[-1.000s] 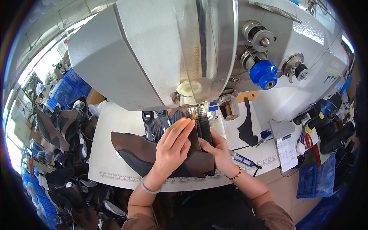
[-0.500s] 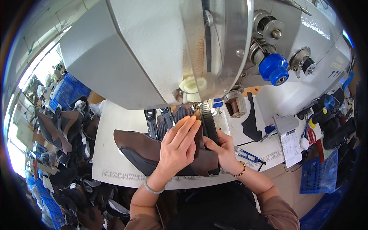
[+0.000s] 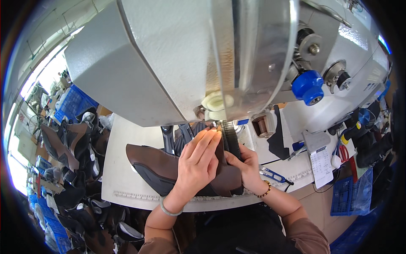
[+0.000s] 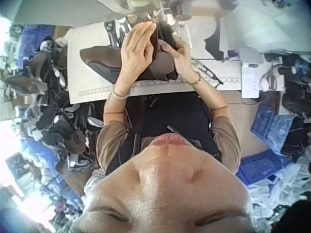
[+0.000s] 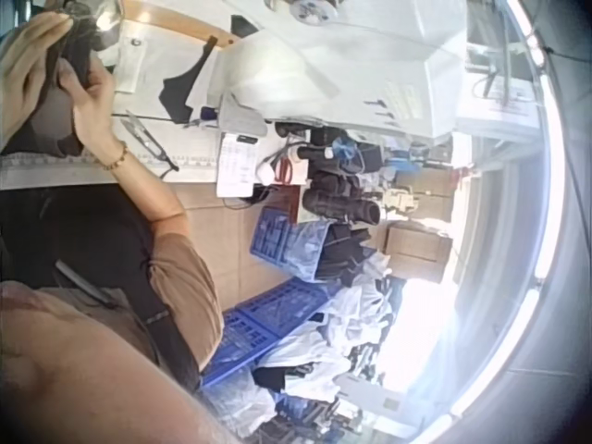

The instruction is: The person assembles boot upper pieces and stitches them together using a sewing machine, trimming thread with snips.

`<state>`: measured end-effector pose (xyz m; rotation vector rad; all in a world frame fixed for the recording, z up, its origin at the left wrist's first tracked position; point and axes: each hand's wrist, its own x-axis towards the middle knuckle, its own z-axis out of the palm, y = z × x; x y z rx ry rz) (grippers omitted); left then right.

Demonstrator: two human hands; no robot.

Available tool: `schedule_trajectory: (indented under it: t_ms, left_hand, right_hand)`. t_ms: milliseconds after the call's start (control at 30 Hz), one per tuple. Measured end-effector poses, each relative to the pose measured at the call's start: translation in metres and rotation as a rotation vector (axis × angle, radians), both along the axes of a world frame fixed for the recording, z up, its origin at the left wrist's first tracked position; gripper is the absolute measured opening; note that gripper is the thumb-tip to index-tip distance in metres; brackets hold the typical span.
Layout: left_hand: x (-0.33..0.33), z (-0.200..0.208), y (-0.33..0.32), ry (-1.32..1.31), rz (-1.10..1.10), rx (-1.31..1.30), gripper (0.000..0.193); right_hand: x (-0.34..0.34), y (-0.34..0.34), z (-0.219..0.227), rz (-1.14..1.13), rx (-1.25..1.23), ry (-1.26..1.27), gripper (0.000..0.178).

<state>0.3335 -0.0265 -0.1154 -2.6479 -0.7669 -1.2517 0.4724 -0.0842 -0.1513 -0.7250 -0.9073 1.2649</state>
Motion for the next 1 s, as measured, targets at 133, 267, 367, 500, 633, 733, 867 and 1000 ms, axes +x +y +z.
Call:
schedule_trajectory:
  t_ms: [133,267,367,500,633,733,867,1000]
  left_hand:
    - [0.002,-0.001,0.002,-0.03,-0.005,0.01,0.042]
    - [0.004,-0.004,-0.002,-0.156,-0.044,-0.017,0.037]
    - [0.003,-0.003,-0.003,-0.176,-0.053,-0.052,0.034]
    - [-0.001,-0.002,-0.001,-0.144,-0.066,-0.083,0.035]
    - [0.0,-0.002,0.0,-0.084,-0.048,-0.009,0.044]
    - [0.0,-0.002,0.0,-0.085,-0.042,-0.002,0.045]
    - [0.002,-0.002,-0.001,-0.061,-0.016,-0.012,0.045]
    - [0.001,-0.005,-0.001,-0.078,-0.004,0.008,0.045]
  right_hand:
    - [-0.004,-0.004,-0.002,-0.04,-0.017,0.008,0.026]
    - [-0.006,-0.008,-0.009,-0.058,0.005,0.03,0.028]
    - [-0.007,-0.009,-0.012,-0.063,0.044,0.07,0.027]
    - [-0.007,-0.009,-0.011,-0.089,0.024,0.012,0.024]
    - [-0.006,-0.008,-0.008,-0.083,0.029,0.019,0.024]
    - [-0.005,-0.007,-0.006,-0.086,0.037,0.02,0.024]
    - [-0.003,-0.003,-0.005,-0.062,0.021,0.04,0.024]
    - [-0.002,-0.004,-0.007,-0.078,-0.031,0.004,0.026]
